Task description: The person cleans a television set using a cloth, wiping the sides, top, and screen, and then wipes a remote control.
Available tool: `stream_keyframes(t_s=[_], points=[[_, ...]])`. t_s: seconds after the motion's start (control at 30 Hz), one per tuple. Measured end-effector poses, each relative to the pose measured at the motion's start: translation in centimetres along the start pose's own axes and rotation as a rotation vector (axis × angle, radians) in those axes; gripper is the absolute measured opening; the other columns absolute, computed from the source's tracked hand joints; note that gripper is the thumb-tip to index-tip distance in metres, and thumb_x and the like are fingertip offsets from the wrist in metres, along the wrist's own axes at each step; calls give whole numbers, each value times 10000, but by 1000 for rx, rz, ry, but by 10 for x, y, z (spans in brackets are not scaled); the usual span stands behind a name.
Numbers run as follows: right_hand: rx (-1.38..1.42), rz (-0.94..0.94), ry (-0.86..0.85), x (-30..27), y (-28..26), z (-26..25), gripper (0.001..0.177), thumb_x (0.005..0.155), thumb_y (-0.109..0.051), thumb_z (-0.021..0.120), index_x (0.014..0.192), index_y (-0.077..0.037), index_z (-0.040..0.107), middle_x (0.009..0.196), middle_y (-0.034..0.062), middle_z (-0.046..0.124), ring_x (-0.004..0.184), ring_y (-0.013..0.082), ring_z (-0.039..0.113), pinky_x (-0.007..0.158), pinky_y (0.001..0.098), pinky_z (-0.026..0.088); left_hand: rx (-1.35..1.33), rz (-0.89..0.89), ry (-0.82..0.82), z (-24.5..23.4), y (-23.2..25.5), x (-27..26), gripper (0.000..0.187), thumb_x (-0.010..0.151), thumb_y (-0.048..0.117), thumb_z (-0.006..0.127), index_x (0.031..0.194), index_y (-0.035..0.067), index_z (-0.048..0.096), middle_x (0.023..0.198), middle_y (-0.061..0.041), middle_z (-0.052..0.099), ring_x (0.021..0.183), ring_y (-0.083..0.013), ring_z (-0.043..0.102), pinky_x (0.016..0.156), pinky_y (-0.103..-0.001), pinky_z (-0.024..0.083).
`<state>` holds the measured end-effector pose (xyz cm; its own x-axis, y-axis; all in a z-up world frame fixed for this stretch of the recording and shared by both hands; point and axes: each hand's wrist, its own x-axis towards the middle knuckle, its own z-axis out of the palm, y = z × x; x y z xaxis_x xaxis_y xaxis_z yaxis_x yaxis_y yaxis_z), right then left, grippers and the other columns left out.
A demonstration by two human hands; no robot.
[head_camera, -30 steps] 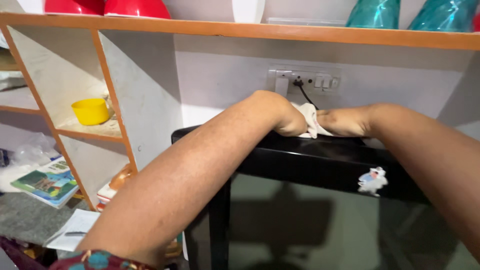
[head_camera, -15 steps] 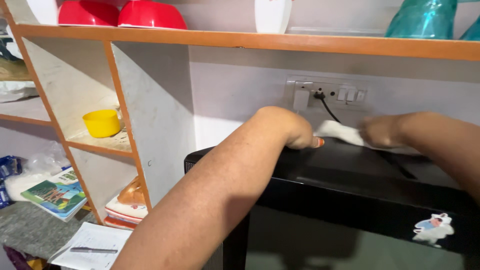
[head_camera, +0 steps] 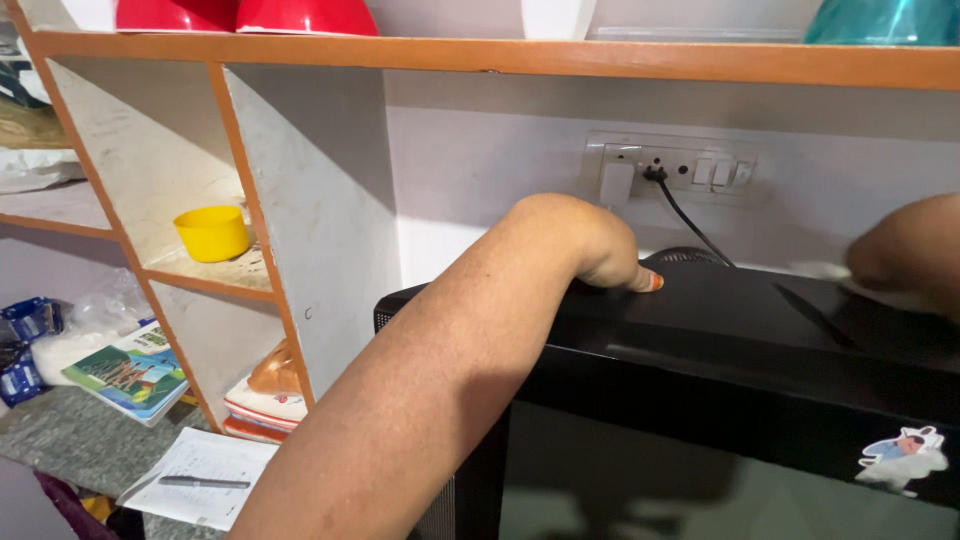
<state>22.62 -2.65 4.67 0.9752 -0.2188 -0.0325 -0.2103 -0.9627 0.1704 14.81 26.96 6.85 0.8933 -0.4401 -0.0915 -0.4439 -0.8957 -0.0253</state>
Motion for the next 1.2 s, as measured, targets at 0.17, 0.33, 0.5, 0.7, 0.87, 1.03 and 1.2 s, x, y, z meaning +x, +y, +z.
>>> stream_keyframes(t_s=[0.17,0.33,0.5,0.7,0.87,1.03,1.2], points=[[174,-278,-42,5,-8,6,689,954,-437,622,1592,-237,457,1617,109,459,1481,290,392,1179,484,301,5,33,9,0,1,-5,724,898,698,518,1391,182,643,1537,-99,512,1414,-344,476,1117,-487,406],[538,-669,-141,-6,-41,10,729,944,-414,665,1622,-248,453,1648,120,435,1503,306,357,1165,524,288,-37,20,45,0,2,-7,715,877,664,586,1413,191,610,1513,-112,532,1384,-332,513,1107,-459,428],[155,-526,-76,-26,-49,-12,633,926,-461,573,1534,-305,485,1571,-37,474,1393,205,500,1210,395,334,-39,17,35,0,3,-9,714,877,674,562,1417,209,606,1518,-93,532,1404,-337,489,1116,-479,411],[-30,-46,-42,-59,-42,-31,671,905,-552,577,1520,-298,491,1562,4,483,1424,241,471,1216,459,334,-29,-10,27,-4,6,-19,702,909,668,542,1381,159,646,1534,-112,506,1419,-358,467,1124,-497,401],[120,-212,-32,-94,-62,-35,711,888,-628,580,1508,-292,496,1554,39,490,1450,271,447,1221,512,333,-18,39,36,-4,4,-20,475,940,416,558,1328,176,692,1435,-92,622,1312,-335,588,1065,-475,466],[293,-265,-17,-106,-69,-31,748,874,-689,583,1499,-288,500,1548,66,496,1471,296,428,1225,554,333,-40,33,63,-3,3,-14,438,932,322,562,1310,137,682,1373,-118,656,1252,-331,623,1035,-454,480],[114,-99,-44,-70,-44,-17,721,915,-677,521,1496,-252,550,1507,100,592,1438,318,513,1251,556,320,-59,43,57,-3,2,-14,433,930,306,554,1304,131,683,1368,-121,664,1244,-331,634,1031,-455,483]])
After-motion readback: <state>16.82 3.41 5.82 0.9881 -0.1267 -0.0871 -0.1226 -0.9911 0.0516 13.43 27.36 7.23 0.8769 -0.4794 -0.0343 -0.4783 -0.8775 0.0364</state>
